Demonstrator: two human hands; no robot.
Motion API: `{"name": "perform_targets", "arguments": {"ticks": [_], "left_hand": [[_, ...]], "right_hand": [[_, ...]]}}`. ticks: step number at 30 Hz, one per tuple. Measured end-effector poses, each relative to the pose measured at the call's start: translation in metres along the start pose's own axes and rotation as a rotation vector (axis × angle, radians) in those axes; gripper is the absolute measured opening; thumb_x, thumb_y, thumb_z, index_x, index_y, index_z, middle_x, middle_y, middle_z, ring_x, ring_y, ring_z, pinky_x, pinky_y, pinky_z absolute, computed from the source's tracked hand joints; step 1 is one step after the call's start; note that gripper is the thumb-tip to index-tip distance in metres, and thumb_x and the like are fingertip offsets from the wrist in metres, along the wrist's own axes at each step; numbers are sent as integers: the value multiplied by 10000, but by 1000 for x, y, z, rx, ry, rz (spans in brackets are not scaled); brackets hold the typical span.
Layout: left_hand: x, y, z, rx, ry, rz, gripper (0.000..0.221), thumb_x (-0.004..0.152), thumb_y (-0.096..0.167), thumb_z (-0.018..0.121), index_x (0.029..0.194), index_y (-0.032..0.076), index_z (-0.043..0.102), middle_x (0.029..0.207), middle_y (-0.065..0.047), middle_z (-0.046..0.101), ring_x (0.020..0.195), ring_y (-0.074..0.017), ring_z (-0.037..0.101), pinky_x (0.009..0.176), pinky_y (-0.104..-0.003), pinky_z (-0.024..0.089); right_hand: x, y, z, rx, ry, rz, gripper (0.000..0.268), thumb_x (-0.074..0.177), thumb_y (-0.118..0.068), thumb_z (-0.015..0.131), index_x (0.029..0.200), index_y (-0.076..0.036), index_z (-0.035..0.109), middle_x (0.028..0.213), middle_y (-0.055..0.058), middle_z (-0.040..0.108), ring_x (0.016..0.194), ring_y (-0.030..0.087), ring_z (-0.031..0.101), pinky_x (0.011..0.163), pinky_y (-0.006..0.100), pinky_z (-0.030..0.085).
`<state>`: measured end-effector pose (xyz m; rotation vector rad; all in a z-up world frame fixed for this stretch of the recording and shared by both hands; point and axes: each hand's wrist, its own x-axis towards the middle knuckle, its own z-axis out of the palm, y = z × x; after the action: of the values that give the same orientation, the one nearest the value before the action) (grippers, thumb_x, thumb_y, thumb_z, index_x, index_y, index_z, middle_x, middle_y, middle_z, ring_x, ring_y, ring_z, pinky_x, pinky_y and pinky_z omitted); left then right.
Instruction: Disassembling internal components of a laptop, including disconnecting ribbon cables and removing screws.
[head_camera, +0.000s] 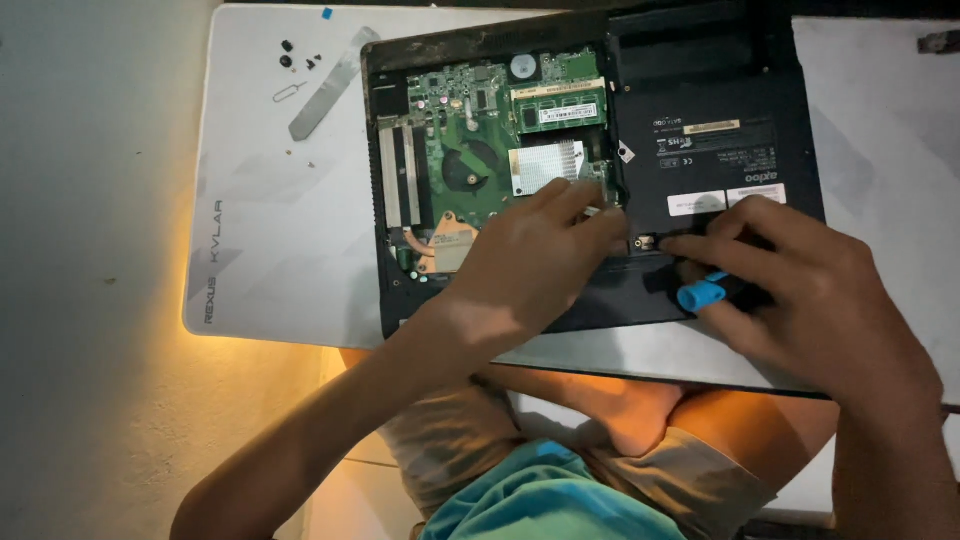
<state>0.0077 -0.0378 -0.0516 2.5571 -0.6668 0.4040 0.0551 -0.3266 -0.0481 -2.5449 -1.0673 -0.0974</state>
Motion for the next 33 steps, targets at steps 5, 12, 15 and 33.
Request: {"name": "perform_targets", "arguments": {"ticks": [5,12,15,33], "left_hand": [[-2,1,-8,-30,100,59,93,1097,150,795,1160,84,804,1202,-89,693,1037,-296,688,858,-441,581],[-11,6,-14,35,99,-4,230,1079,132,785,1287,50,734,1229,-168,632,1047,-352,670,876,-487,586],[-10,4,-20,11,78,10,219,1037,163,817,1231,73,770,1187,-151,660,972,-342,668,836,-492,568],[9,7,2,102,34,63,275,997,156,785,1229,43,689,1196,-153,693,1055,-348,681,909,-490,560]], "right_hand": [[0,-5,-1,2,8,30,519,804,-107,933,1323,-106,920,1043,46,754,687,189,673,634,358,533],[-12,9,-5,242,161,117,456,864,7,929,1318,-25,900,1225,148,721,930,238,647,815,355,496],[-9,41,2,414,392,-150,364,1253,-93,497,1397,206,646,1527,372,534,1306,463,679,1188,566,567],[16,26,-2,461,279,-9,234,973,242,736,1193,164,714,1067,267,745,686,235,535,715,358,420]]}}
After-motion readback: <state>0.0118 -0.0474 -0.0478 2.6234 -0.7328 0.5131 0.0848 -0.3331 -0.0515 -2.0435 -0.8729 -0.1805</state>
